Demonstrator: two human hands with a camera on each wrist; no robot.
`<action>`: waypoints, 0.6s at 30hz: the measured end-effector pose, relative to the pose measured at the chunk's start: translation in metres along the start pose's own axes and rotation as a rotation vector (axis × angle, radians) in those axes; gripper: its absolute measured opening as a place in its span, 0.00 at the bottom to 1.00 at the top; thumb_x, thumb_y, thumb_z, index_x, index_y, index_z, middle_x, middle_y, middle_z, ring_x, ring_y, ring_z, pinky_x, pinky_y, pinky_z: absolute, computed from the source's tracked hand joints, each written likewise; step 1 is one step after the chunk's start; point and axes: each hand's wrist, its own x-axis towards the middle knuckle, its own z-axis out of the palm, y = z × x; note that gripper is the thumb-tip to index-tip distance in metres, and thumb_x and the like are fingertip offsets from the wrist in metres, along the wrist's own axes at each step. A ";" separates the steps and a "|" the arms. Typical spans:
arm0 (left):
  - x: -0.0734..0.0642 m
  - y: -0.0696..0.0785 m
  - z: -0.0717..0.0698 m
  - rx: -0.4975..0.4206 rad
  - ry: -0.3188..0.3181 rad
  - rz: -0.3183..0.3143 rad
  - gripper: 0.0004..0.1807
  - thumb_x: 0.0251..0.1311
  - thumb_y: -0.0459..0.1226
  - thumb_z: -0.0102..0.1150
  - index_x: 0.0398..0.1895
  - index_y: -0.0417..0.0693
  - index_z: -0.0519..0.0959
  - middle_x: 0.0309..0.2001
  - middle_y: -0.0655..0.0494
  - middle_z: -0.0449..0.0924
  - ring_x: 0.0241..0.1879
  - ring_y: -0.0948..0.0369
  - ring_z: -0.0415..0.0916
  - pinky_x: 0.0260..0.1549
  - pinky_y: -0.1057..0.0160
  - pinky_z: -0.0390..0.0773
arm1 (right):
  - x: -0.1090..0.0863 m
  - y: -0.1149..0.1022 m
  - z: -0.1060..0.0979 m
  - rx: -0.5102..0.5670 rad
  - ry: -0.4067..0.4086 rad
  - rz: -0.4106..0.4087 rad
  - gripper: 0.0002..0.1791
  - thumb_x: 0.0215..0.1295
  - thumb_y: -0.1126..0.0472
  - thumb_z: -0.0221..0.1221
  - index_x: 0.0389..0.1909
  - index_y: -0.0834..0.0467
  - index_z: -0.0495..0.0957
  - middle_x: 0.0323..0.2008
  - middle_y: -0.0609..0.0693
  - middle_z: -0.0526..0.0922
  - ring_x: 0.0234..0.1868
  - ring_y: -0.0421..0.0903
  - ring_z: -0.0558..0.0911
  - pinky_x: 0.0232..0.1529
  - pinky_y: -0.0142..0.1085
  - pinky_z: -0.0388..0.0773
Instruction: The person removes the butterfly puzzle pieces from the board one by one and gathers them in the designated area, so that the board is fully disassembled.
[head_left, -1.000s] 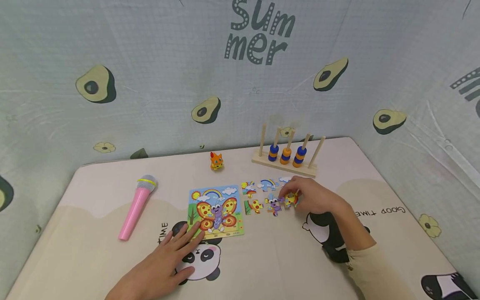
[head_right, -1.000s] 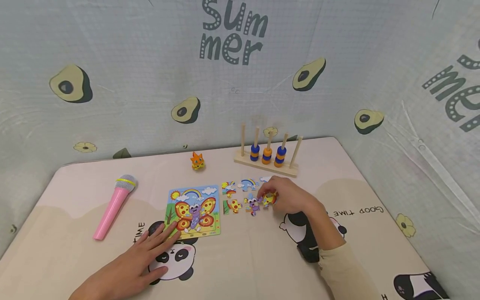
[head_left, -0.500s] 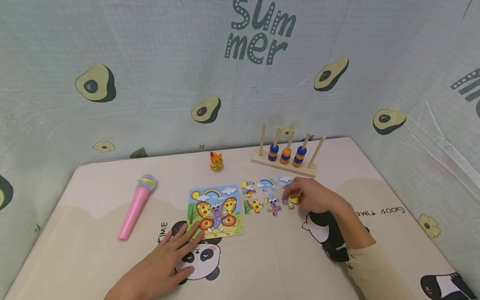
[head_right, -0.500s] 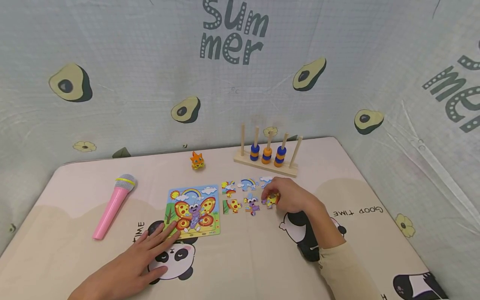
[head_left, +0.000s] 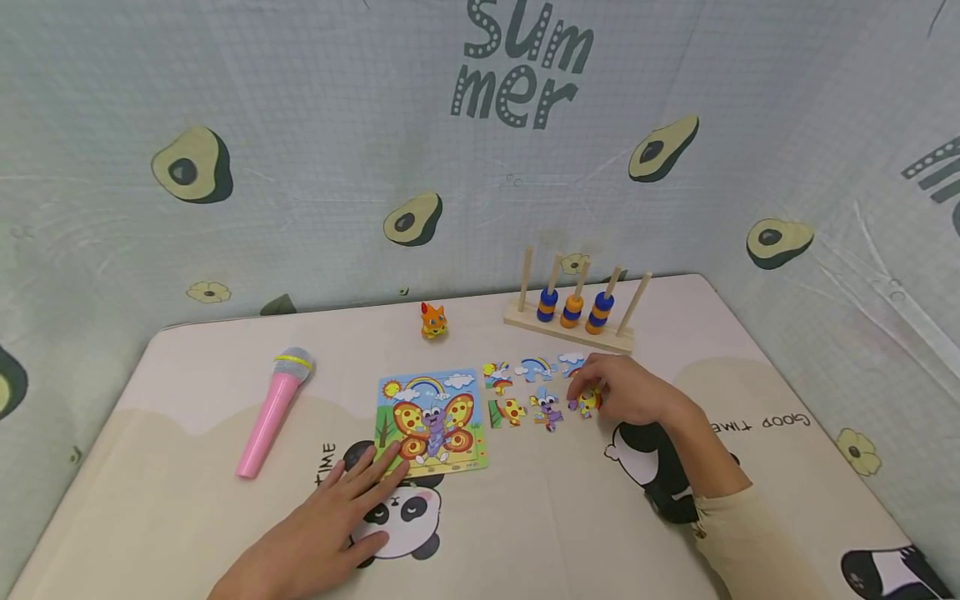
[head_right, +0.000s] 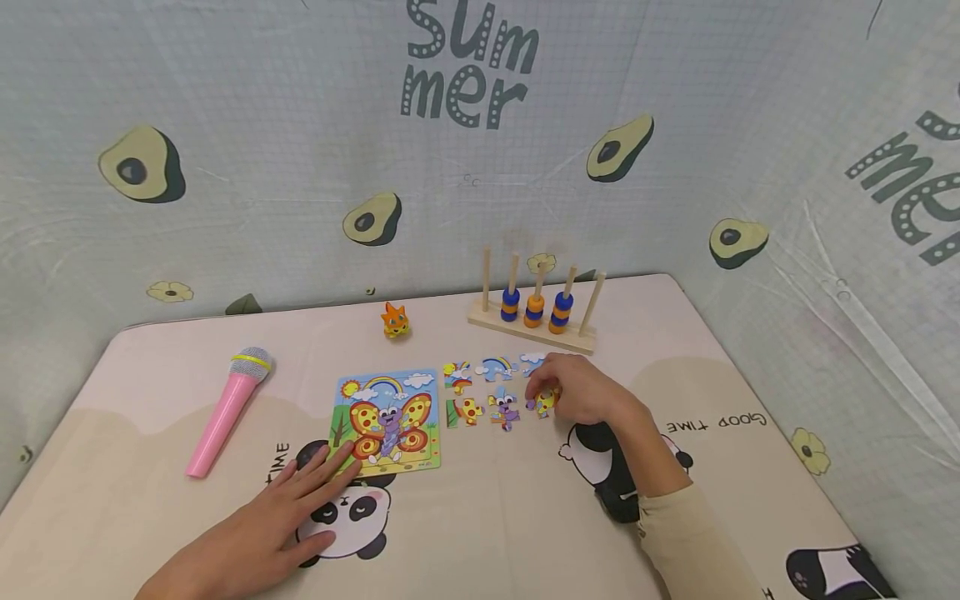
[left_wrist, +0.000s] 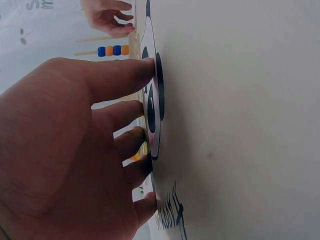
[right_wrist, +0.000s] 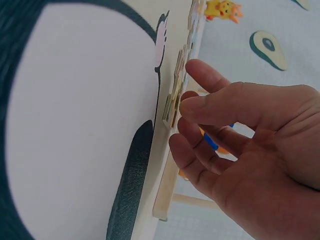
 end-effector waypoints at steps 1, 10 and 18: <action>0.000 0.000 0.000 0.001 -0.002 -0.001 0.42 0.71 0.55 0.60 0.84 0.66 0.54 0.85 0.60 0.46 0.83 0.43 0.45 0.75 0.30 0.50 | 0.000 0.000 0.000 0.000 0.002 0.000 0.25 0.45 0.81 0.65 0.41 0.53 0.88 0.44 0.49 0.82 0.45 0.49 0.77 0.45 0.38 0.78; -0.002 0.001 -0.001 -0.001 0.011 -0.001 0.42 0.71 0.55 0.60 0.84 0.67 0.54 0.85 0.62 0.46 0.84 0.44 0.46 0.76 0.31 0.50 | 0.001 -0.001 0.000 -0.001 0.027 -0.051 0.23 0.47 0.79 0.64 0.42 0.55 0.88 0.43 0.50 0.83 0.44 0.50 0.77 0.41 0.35 0.76; -0.002 0.001 -0.001 -0.003 0.003 -0.010 0.42 0.71 0.55 0.59 0.84 0.66 0.54 0.86 0.62 0.45 0.84 0.45 0.46 0.76 0.32 0.49 | 0.003 -0.007 0.004 -0.005 0.056 -0.106 0.16 0.58 0.70 0.71 0.47 0.56 0.87 0.46 0.49 0.85 0.46 0.49 0.80 0.44 0.38 0.80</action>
